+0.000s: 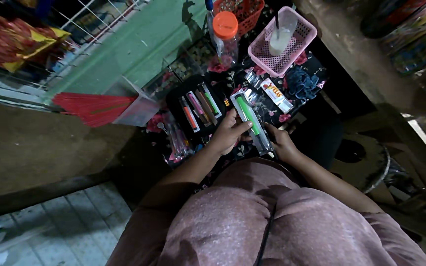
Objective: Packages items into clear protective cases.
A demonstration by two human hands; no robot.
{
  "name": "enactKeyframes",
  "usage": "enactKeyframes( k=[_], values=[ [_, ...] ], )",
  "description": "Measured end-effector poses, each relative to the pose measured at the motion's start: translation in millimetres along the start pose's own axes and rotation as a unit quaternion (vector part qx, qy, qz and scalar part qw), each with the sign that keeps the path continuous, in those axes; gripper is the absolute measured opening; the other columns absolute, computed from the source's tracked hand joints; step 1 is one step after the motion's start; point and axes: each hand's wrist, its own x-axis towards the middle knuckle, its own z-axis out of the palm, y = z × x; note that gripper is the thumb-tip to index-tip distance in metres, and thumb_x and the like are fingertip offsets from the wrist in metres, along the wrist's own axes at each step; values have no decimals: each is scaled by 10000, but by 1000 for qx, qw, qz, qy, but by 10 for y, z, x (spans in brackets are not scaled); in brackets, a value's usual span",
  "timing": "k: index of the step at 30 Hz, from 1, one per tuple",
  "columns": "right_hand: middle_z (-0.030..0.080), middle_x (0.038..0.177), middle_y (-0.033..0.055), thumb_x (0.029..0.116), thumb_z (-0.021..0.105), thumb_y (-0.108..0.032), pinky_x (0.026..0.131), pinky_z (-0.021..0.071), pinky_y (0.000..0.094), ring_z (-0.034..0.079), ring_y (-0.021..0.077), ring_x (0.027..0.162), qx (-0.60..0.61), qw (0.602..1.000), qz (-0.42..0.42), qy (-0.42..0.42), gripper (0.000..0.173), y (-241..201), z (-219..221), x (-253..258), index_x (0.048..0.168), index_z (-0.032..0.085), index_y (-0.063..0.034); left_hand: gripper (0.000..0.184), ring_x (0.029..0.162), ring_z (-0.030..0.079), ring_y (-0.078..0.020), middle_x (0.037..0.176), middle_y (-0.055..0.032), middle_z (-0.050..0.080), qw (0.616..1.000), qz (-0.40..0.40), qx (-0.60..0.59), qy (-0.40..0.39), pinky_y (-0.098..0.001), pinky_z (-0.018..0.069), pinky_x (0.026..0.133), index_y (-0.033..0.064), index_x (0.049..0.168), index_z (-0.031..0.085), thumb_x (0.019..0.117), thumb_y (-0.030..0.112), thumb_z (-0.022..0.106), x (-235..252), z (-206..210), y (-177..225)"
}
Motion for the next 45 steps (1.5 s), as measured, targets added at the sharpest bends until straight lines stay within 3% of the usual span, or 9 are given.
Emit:
enactKeyframes(
  k=[7,12,20,30,34,37,39,42,45],
  values=[
    [696,1156,250,1005,610,-105,987,525,523,700,343,1055,-15,994,101,-46,431,192,39,216,1397,536,60,381,926,666,-175,1165,-102,593,997,-56,17,43,-352,593,745,84,1413,380,1053,71,506,302,-172,-224],
    [690,1133,254,1021,585,-113,965,528,532,692,345,1029,10,991,110,-71,382,470,185,357,1364,563,54,386,924,647,-190,1190,-127,575,992,-92,43,80,-360,579,743,72,1428,391,1061,117,502,461,-380,-487],
    [699,1117,247,1006,618,-150,961,528,553,698,349,1025,6,993,102,-56,409,557,302,408,1368,565,32,436,943,653,-187,1226,-127,579,992,-103,49,59,-357,581,756,110,1489,350,1073,116,480,359,-419,-461],
    [688,1162,264,1027,591,-146,1000,506,540,687,361,1073,2,991,120,-56,408,511,359,361,1384,558,49,478,988,647,-200,1271,-136,567,991,-104,54,58,-373,576,791,106,1523,329,1073,129,491,340,-442,-516],
    [658,1194,228,1054,559,-234,939,530,495,665,299,1034,79,975,178,-108,449,616,295,385,1427,500,9,513,1244,551,-286,1437,-185,510,981,-120,126,84,-497,494,989,80,1541,360,1062,195,504,325,-596,-577],
    [651,1144,189,1058,554,-290,833,545,445,645,241,924,122,967,193,-111,453,625,259,349,1416,498,-18,533,1296,511,-298,1497,-189,463,976,-133,137,102,-520,468,1012,110,1572,341,1070,212,489,258,-667,-537],
    [632,1094,169,1063,547,-276,783,525,401,600,200,852,125,966,191,-118,443,568,269,328,1418,482,-18,500,1198,568,-270,1430,-177,511,978,-132,129,97,-472,513,935,120,1560,347,1080,204,459,211,-685,-522],
    [626,1112,163,1059,553,-254,799,520,384,591,177,862,127,969,174,-122,445,489,334,306,1431,467,-25,414,1062,617,-213,1311,-158,562,983,-112,129,65,-406,548,858,85,1501,386,1094,162,406,140,-648,-497],
    [629,1112,142,1074,515,-294,785,526,363,596,159,850,154,963,187,-115,464,435,340,299,1466,436,-58,489,1193,598,-246,1395,-197,555,969,-71,230,55,-436,508,989,58,1549,355,1067,111,420,126,-665,-500]
  ],
)
